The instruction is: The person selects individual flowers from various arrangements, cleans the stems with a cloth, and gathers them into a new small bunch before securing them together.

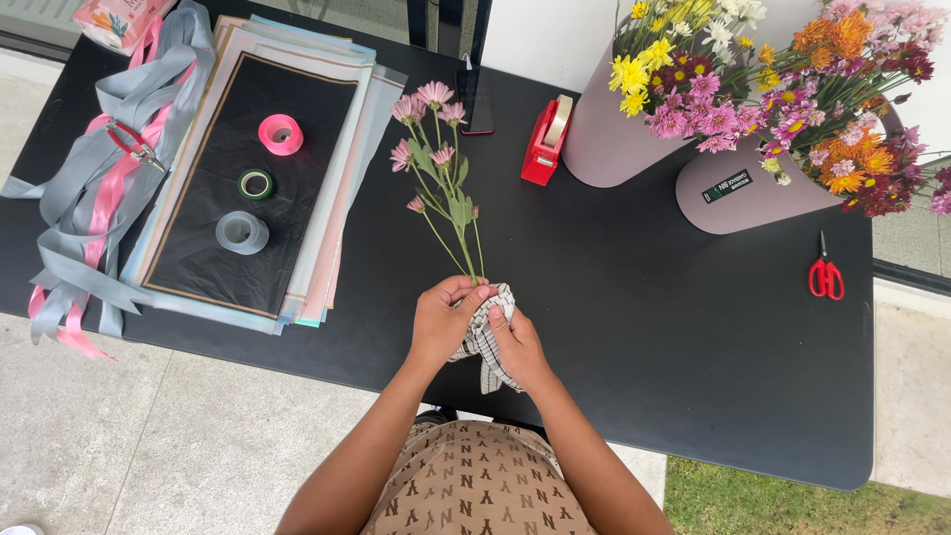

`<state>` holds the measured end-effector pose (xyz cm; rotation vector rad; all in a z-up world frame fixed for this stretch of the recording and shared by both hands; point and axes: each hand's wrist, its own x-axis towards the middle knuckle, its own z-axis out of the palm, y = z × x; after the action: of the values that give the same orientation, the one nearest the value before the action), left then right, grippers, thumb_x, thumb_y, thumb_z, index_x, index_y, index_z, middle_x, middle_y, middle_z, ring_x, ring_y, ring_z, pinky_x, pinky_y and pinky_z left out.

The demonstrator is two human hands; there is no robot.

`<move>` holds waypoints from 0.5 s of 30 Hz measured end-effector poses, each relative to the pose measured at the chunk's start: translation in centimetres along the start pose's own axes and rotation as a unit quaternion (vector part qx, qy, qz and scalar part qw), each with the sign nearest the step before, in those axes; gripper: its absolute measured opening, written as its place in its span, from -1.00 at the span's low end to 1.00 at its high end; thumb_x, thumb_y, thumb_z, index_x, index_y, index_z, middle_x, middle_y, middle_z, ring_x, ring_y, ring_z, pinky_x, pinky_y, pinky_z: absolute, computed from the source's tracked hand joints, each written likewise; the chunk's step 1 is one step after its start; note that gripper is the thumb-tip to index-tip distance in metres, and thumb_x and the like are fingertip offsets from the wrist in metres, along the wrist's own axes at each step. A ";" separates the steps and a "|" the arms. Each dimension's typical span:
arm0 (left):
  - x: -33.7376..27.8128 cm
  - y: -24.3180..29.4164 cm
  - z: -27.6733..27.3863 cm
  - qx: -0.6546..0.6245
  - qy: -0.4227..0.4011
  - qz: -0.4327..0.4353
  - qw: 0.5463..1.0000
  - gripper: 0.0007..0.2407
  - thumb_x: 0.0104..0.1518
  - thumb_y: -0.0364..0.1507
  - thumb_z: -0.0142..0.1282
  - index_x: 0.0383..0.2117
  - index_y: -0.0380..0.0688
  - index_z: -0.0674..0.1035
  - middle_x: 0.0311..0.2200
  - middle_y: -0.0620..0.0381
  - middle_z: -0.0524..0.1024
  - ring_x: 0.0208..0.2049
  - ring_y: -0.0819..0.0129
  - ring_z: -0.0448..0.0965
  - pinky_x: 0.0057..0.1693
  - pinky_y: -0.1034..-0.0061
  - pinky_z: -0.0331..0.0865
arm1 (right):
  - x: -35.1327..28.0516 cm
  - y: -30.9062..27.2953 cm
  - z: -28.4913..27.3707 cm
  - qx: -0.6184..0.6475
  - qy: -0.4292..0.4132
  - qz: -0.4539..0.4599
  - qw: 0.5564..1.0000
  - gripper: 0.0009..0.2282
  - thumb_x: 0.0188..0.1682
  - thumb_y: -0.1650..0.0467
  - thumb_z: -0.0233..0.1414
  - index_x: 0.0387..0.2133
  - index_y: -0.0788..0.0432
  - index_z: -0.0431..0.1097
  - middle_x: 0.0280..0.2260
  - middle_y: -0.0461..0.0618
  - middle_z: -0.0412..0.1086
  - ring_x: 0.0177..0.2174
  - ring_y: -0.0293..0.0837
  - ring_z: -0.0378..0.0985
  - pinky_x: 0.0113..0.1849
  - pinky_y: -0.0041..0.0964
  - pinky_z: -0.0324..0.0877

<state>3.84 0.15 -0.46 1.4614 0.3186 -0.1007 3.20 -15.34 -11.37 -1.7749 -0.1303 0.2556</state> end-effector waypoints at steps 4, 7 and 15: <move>0.4 -0.2 -0.2 -0.043 0.017 0.015 0.999 -0.87 0.10 -0.48 0.08 -0.29 -0.22 0.58 -0.39 0.06 0.62 -0.23 0.52 0.53 0.05 0.51 0.32 | -0.3 -0.2 0.0 -0.024 0.006 0.012 1.000 -0.63 0.09 0.26 -0.21 -0.39 0.36 0.39 -0.52 0.07 0.41 -0.41 -0.20 0.34 -0.28 -0.04 0.33; 1.2 -1.0 -0.7 -0.084 -0.004 0.037 0.996 -0.90 0.11 -0.52 0.05 -0.31 -0.26 0.56 -0.39 0.02 0.61 -0.25 0.48 0.56 0.04 0.55 0.35 | -0.8 -0.6 0.2 -0.062 0.024 0.017 0.998 -0.63 0.10 0.28 -0.24 -0.56 0.32 0.31 -0.66 0.04 0.28 -0.51 -0.16 0.27 -0.39 -0.11 0.28; -0.3 -1.3 0.4 -0.089 -0.044 -0.012 0.995 -0.79 0.11 -0.42 0.09 -0.17 -0.21 0.55 -0.36 0.01 0.60 -0.25 0.56 0.49 0.01 0.57 0.34 | -1.0 -3.7 -0.4 -0.083 0.031 0.007 0.996 -0.61 0.10 0.29 -0.25 -0.70 0.23 0.21 -0.78 -0.05 0.16 -0.63 -0.20 0.17 -0.52 -0.23 0.18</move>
<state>3.28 -0.44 -1.57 1.2733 0.2678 -0.1521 2.47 -15.15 -7.54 -1.9472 -0.0967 0.2042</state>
